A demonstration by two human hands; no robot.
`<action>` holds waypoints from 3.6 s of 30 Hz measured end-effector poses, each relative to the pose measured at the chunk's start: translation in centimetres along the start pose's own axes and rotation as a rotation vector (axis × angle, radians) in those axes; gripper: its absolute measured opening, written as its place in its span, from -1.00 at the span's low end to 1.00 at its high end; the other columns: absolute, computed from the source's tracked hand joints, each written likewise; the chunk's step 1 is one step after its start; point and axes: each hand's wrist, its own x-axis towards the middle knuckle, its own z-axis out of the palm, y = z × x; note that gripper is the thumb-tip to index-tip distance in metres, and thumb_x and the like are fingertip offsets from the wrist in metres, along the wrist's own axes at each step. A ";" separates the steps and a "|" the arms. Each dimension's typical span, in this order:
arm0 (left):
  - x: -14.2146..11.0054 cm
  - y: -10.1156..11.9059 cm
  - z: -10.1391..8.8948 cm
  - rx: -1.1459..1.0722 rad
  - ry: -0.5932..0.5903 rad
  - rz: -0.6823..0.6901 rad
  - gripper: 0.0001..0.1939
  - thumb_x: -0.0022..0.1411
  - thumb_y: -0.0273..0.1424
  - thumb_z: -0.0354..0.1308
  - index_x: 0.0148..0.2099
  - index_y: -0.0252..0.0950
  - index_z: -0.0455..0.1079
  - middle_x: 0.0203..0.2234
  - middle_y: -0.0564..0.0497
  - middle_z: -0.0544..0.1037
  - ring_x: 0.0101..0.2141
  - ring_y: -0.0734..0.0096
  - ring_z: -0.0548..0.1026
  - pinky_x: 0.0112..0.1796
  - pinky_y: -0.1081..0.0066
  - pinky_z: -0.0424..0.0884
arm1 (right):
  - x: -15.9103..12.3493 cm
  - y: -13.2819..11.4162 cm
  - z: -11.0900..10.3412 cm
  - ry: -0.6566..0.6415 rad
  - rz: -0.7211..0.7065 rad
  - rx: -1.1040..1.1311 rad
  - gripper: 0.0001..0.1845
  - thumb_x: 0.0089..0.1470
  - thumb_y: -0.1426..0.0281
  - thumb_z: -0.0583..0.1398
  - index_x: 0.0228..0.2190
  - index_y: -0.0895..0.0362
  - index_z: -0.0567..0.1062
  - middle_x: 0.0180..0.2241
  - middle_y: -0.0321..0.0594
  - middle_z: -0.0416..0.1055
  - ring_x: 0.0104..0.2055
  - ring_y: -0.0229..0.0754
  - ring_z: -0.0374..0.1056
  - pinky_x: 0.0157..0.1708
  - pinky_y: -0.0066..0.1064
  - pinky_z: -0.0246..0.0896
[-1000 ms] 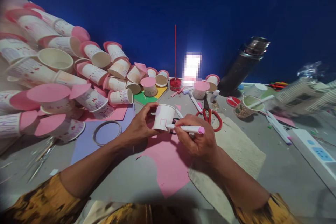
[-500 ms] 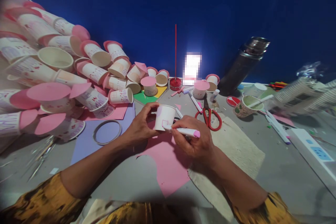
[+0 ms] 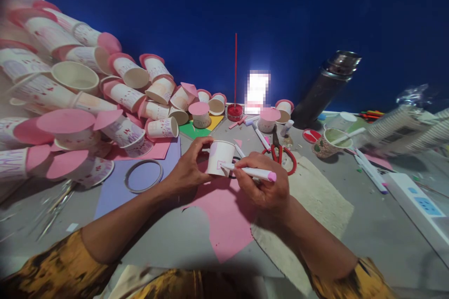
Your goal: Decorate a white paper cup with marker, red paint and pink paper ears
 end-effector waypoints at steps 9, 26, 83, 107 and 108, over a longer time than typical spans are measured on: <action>-0.3 0.2 0.2 0.011 -0.008 0.006 -0.24 -0.07 -0.28 0.56 0.14 -0.17 0.31 0.09 -0.12 0.45 0.05 0.10 0.51 0.05 0.10 0.50 | 0.2 0.2 -0.2 -0.065 -0.039 -0.063 -0.85 0.21 0.54 0.21 -0.31 0.04 0.49 -0.49 -0.27 0.53 -0.49 -0.18 0.44 -0.48 -0.34 0.33; -0.4 0.1 0.2 0.030 -0.011 0.004 -0.25 -0.04 -0.31 0.55 0.15 -0.17 0.30 0.10 -0.11 0.44 0.06 0.12 0.50 0.04 0.12 0.50 | 0.2 0.2 -0.2 -0.075 0.024 -0.046 -0.87 0.22 0.51 0.21 -0.36 0.09 0.53 -0.50 -0.27 0.53 -0.52 -0.22 0.44 -0.52 -0.41 0.28; -0.5 0.4 0.5 0.040 -0.028 -0.004 -0.28 -0.03 -0.28 0.53 0.15 -0.17 0.31 0.11 -0.13 0.43 0.07 0.11 0.48 0.06 0.10 0.48 | 0.1 0.5 -0.1 -0.072 0.004 -0.076 -0.88 0.22 0.51 0.23 -0.32 0.06 0.52 -0.47 -0.26 0.57 -0.48 -0.21 0.47 -0.49 -0.40 0.32; -0.5 0.3 0.5 0.045 -0.064 -0.018 -0.26 -0.02 -0.29 0.51 0.17 -0.19 0.29 0.10 -0.16 0.44 0.07 0.08 0.47 0.06 0.07 0.46 | 0.3 0.3 -0.2 -0.078 0.010 -0.063 -0.87 0.22 0.52 0.21 -0.35 0.07 0.53 -0.49 -0.26 0.55 -0.53 -0.22 0.44 -0.53 -0.40 0.33; -0.5 0.3 0.5 0.044 -0.062 -0.022 -0.26 -0.02 -0.29 0.51 0.17 -0.20 0.29 0.10 -0.16 0.43 0.07 0.08 0.47 0.06 0.07 0.46 | 0.3 0.2 -0.2 -0.091 0.014 -0.066 -0.87 0.22 0.51 0.21 -0.35 0.08 0.53 -0.49 -0.26 0.56 -0.54 -0.23 0.43 -0.53 -0.40 0.32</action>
